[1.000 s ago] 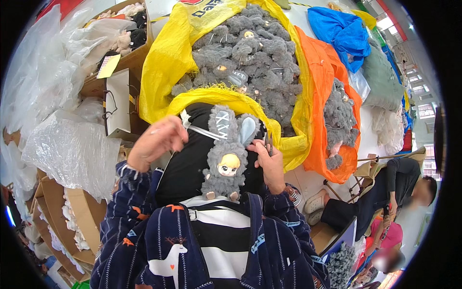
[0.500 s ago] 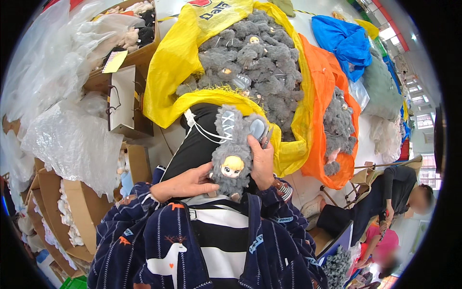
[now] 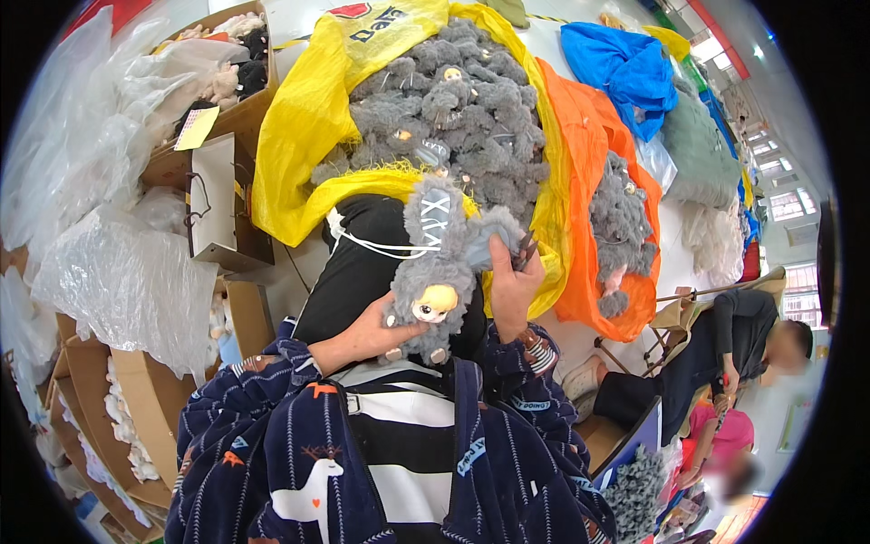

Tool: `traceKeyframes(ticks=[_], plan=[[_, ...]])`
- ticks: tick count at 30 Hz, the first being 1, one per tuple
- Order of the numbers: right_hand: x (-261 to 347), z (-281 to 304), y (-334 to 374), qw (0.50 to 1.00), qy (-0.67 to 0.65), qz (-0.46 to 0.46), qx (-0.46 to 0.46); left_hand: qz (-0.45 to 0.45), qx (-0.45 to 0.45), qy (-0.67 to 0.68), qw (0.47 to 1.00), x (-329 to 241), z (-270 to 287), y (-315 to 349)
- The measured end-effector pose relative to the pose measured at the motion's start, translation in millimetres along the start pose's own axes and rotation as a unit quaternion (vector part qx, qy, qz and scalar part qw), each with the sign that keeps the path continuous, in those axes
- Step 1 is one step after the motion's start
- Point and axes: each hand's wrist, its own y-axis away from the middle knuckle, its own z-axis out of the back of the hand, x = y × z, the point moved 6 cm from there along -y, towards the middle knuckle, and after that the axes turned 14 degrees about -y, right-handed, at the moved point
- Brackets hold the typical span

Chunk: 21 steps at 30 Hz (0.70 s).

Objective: The person sits on the floor and repeatedly picks up small gray stuffed toys from a yellow bag. They turn each toy over, adjust its ears and face, and place it back into the bag. The person also briefly reaches into a nearby cardboard box to retrieve a plastic bag.

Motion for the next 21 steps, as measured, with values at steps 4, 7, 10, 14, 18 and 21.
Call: traceKeyframes(ticks=[4, 7, 10, 14, 18, 21], plan=[[10.5, 6.7, 5.7, 0.998, -0.055, 0.009, -0.034, -0.009, -0.009, -0.024, 1.0, -10.1, 5.3, -6.8], [15.7, 3.9, 7.1, 0.995, -0.085, -0.043, -0.024, -0.023, -0.002, 0.01, 1.0, -19.4, 9.4, -15.3], [4.2, -8.2, 21.8, 0.989, 0.02, -0.097, 0.108, 0.019, 0.029, 0.015, 0.999, -23.0, 12.6, -18.5], [8.4, -45.6, 33.0, 0.965, -0.009, -0.109, 0.236, -0.013, 0.088, -0.02, 0.996, -17.0, 18.8, -21.6], [5.9, -52.7, 33.5, 0.938, -0.018, -0.165, 0.305, -0.03, 0.104, 0.001, 0.994, -18.5, 21.6, -20.4], [-7.9, -54.8, 34.6, 0.915, -0.099, -0.24, 0.307, 0.031, 0.163, 0.051, 0.985, -11.3, 19.3, -18.1]])
